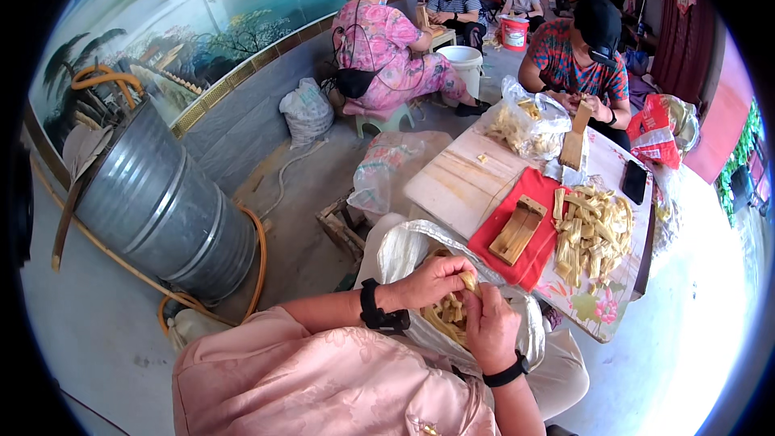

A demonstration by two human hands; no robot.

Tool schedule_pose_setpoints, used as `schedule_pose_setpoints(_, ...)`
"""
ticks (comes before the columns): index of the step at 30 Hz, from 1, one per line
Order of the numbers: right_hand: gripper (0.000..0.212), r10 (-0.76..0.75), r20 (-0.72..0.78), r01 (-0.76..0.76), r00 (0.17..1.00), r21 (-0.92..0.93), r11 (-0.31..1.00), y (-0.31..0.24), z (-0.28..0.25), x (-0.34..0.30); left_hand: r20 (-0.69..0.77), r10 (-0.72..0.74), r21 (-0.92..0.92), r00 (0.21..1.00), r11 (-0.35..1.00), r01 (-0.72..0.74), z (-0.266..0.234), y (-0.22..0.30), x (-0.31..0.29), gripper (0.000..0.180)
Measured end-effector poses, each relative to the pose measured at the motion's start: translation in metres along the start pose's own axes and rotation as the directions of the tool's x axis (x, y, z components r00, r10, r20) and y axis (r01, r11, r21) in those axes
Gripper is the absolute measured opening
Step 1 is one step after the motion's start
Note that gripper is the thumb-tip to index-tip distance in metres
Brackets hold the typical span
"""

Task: The person picks up thin strips of material by hand, ties a knot in the center of the strip, and then uses a small wooden pressing tool on a table to flatten the knot before placing the strip into a bag.

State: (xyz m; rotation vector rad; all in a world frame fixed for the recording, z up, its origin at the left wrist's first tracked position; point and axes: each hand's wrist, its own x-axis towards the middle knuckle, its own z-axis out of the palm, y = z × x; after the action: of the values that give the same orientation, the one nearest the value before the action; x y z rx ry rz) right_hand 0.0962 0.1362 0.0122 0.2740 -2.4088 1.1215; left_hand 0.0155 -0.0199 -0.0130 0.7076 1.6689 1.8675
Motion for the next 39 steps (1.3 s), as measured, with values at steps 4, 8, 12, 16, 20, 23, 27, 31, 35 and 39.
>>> schedule_pose_setpoints(4,0.016,0.114,0.003,-0.111,0.994,0.240,0.964,0.016,0.001,-0.001,0.018,-0.094,-0.266,0.995,0.959,0.095,0.006,0.003,0.001,0.010)
schedule_pose_setpoints(8,0.017,0.223,0.388,-0.426,0.894,0.587,0.689,0.016,-0.010,0.002,-0.015,0.141,0.104,0.990,0.985,-0.139,-0.005,-0.005,0.001,0.010)
schedule_pose_setpoints(12,0.016,0.257,0.443,-0.484,0.859,0.539,0.689,0.011,-0.008,-0.001,-0.109,0.221,0.277,0.969,0.943,-0.184,0.001,-0.001,-0.004,0.011)
schedule_pose_setpoints(16,0.006,0.277,0.176,-0.301,0.945,0.801,0.518,0.014,0.014,-0.003,-0.153,0.160,0.170,0.975,0.976,-0.134,0.018,0.008,-0.010,0.011)
schedule_pose_setpoints(20,0.015,0.423,0.236,-0.427,0.875,0.787,0.445,0.003,0.003,0.003,-0.108,0.079,0.046,0.991,0.996,-0.075,0.012,0.009,-0.006,0.008)
schedule_pose_setpoints(23,0.024,0.605,0.395,-0.524,0.691,0.851,0.043,0.017,-0.007,0.003,-0.127,0.139,0.014,0.982,0.990,-0.138,0.005,0.001,-0.002,0.005)
schedule_pose_setpoints(27,0.003,0.538,0.349,-0.425,0.767,0.905,0.020,0.039,-0.014,0.010,-0.187,0.185,-0.005,0.965,0.982,-0.189,-0.007,0.024,-0.006,0.006)
schedule_pose_setpoints(31,0.004,0.465,0.399,-0.495,0.790,0.863,0.099,0.029,-0.017,0.015,-0.116,0.446,0.659,0.887,0.703,-0.268,-0.021,0.027,-0.003,0.025)
schedule_pose_setpoints(35,0.002,0.425,0.388,-0.519,0.818,0.816,0.255,0.032,0.001,0.010,0.192,0.520,0.837,0.832,0.356,-0.416,0.005,0.029,0.007,0.041)
schedule_pose_setpoints(39,0.006,0.455,0.440,-0.600,0.774,0.739,0.306,0.036,0.010,0.002,0.139,0.251,0.857,0.958,0.454,-0.243,0.015,0.006,-0.005,0.025)
